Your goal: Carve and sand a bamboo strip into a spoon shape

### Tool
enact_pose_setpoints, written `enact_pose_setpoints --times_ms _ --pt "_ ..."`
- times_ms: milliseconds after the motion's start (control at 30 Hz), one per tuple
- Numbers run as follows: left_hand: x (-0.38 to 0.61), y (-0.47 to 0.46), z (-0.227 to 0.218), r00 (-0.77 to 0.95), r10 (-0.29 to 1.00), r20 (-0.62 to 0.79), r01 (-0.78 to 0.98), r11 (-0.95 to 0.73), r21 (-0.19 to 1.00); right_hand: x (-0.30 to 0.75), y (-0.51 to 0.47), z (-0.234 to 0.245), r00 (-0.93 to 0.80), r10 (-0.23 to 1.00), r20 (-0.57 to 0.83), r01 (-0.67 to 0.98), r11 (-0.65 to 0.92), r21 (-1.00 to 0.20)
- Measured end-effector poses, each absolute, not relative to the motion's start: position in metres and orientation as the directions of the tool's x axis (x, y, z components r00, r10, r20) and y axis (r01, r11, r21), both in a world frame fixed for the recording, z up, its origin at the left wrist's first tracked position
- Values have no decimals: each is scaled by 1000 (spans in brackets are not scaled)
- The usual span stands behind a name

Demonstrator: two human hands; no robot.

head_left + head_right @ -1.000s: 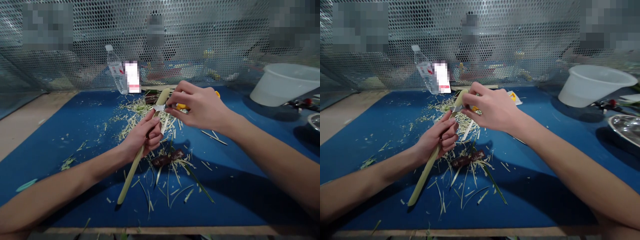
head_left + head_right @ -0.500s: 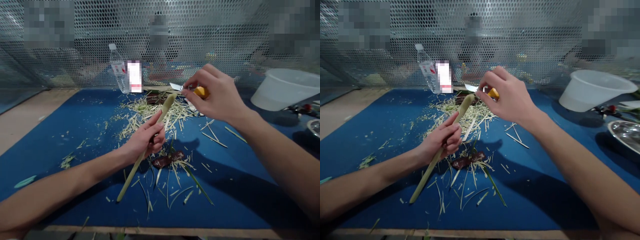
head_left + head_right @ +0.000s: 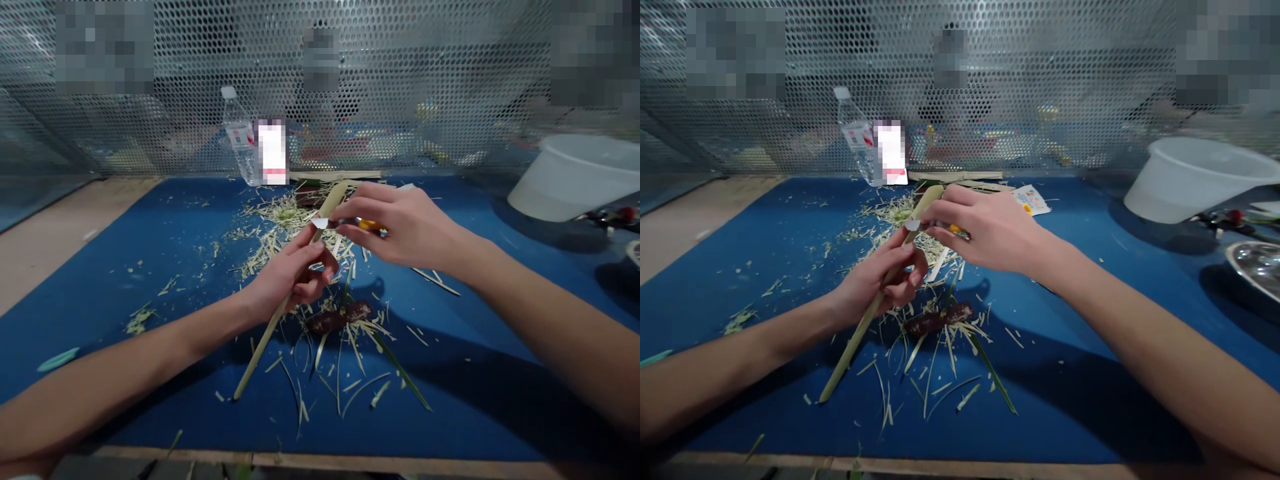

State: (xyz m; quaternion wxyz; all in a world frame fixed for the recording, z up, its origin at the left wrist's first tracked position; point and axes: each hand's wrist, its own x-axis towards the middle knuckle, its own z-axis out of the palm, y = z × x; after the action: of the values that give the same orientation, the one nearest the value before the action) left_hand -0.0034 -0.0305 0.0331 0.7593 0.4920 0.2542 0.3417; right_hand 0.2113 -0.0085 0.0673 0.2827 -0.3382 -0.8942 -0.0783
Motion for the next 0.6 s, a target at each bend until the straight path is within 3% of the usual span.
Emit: enact_pose_setpoints --times_ms 433,600 --pt "2 -32 34 554 831 -44 -313 258 914 202 -4 51 -522 566 638 739 673 7" --pt "2 -35 32 543 835 -89 -269 273 924 208 0 62 -342 615 710 851 524 -43"
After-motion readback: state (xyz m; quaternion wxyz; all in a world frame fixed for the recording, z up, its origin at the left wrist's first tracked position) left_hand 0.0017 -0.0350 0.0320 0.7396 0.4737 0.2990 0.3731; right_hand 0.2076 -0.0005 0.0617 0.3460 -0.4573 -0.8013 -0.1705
